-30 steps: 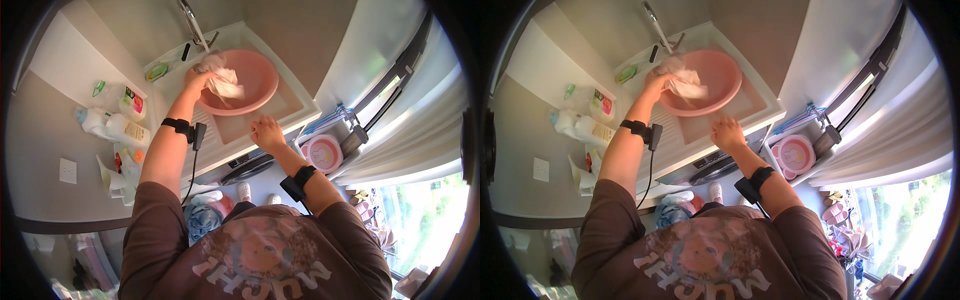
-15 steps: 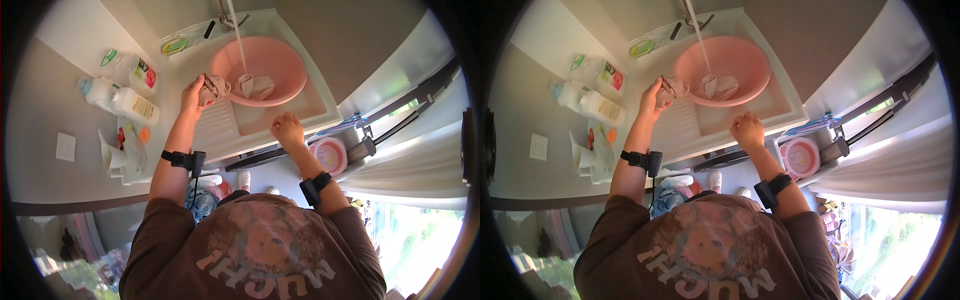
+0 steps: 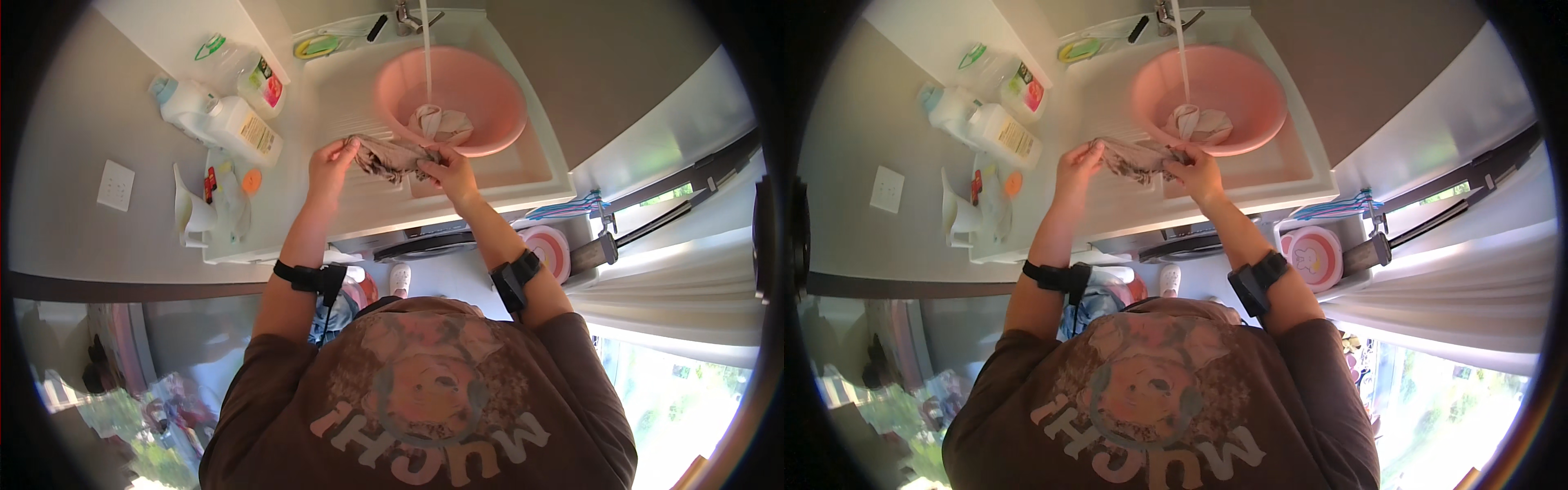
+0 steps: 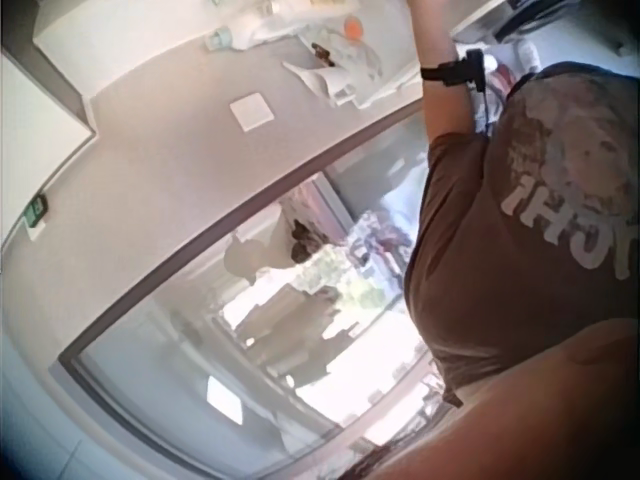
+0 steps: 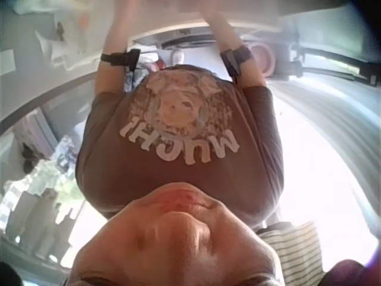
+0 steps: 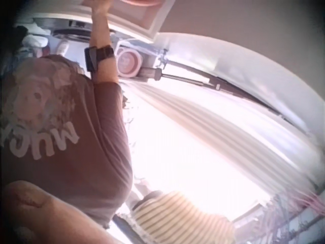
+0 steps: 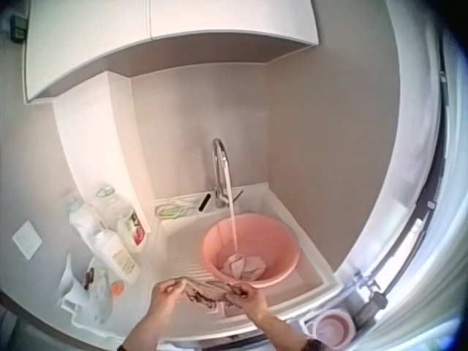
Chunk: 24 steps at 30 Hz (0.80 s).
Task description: Hand washing pieces of clothing in a pink basin placed inside a sink.
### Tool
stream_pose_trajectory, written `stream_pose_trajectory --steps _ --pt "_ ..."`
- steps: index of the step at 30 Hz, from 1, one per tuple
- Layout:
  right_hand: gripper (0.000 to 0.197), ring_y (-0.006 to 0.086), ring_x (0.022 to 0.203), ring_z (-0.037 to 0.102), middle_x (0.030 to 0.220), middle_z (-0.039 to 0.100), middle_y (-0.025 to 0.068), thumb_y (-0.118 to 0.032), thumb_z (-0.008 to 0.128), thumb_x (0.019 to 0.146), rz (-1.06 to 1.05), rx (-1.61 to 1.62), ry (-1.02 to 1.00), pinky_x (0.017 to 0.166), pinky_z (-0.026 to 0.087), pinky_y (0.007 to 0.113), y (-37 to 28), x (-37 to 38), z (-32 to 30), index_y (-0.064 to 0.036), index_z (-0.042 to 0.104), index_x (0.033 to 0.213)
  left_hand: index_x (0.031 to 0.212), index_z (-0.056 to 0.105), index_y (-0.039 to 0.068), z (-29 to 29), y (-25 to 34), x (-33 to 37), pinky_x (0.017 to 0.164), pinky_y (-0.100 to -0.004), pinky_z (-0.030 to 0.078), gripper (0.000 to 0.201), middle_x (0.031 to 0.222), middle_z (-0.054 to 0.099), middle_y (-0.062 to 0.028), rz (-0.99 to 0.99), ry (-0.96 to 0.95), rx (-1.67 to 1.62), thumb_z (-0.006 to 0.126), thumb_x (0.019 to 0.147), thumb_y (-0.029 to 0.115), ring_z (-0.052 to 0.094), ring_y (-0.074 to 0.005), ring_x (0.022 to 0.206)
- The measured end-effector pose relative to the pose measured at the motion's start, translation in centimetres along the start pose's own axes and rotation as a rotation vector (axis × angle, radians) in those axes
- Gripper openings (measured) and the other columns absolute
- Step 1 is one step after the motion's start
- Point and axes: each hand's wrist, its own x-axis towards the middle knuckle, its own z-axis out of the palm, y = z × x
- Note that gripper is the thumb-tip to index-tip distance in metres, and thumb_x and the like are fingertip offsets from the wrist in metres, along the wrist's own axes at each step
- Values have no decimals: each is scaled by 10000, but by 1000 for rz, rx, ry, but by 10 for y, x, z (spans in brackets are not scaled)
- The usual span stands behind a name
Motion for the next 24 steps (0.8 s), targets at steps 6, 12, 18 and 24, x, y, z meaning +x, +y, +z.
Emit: stream_pose_trajectory --steps 6,12,18,24 --pt "251 324 705 603 792 643 114 -274 706 790 -521 -779 220 652 487 394 -61 -3 25 -85 685 954 983 684 -40 -30 33 13 623 -215 426 323 738 659 -17 415 156 30 683 876 265 554 -61 669" --pt "200 210 656 674 755 672 113 -183 650 856 -266 -231 31 570 509 340 -83 35 45 12 661 898 1036 666 -69 -65 43 22 675 -207 473 274 840 685 -39 439 254 49 676 868 147 606 -77 729" --pt "275 176 676 688 764 682 127 -218 650 839 -203 -161 -88 631 537 298 -94 45 71 29 653 960 1083 664 -44 -88 44 37 625 -234 522 259 909 685 -73 447 303 26 651 870 102 617 -88 763" --pt "309 181 644 682 755 688 115 -273 647 804 -410 -300 -86 665 518 317 -119 39 86 -2 674 950 1115 638 -27 -99 69 20 643 -244 515 303 935 666 -60 359 360 -51 650 883 168 615 -102 775"
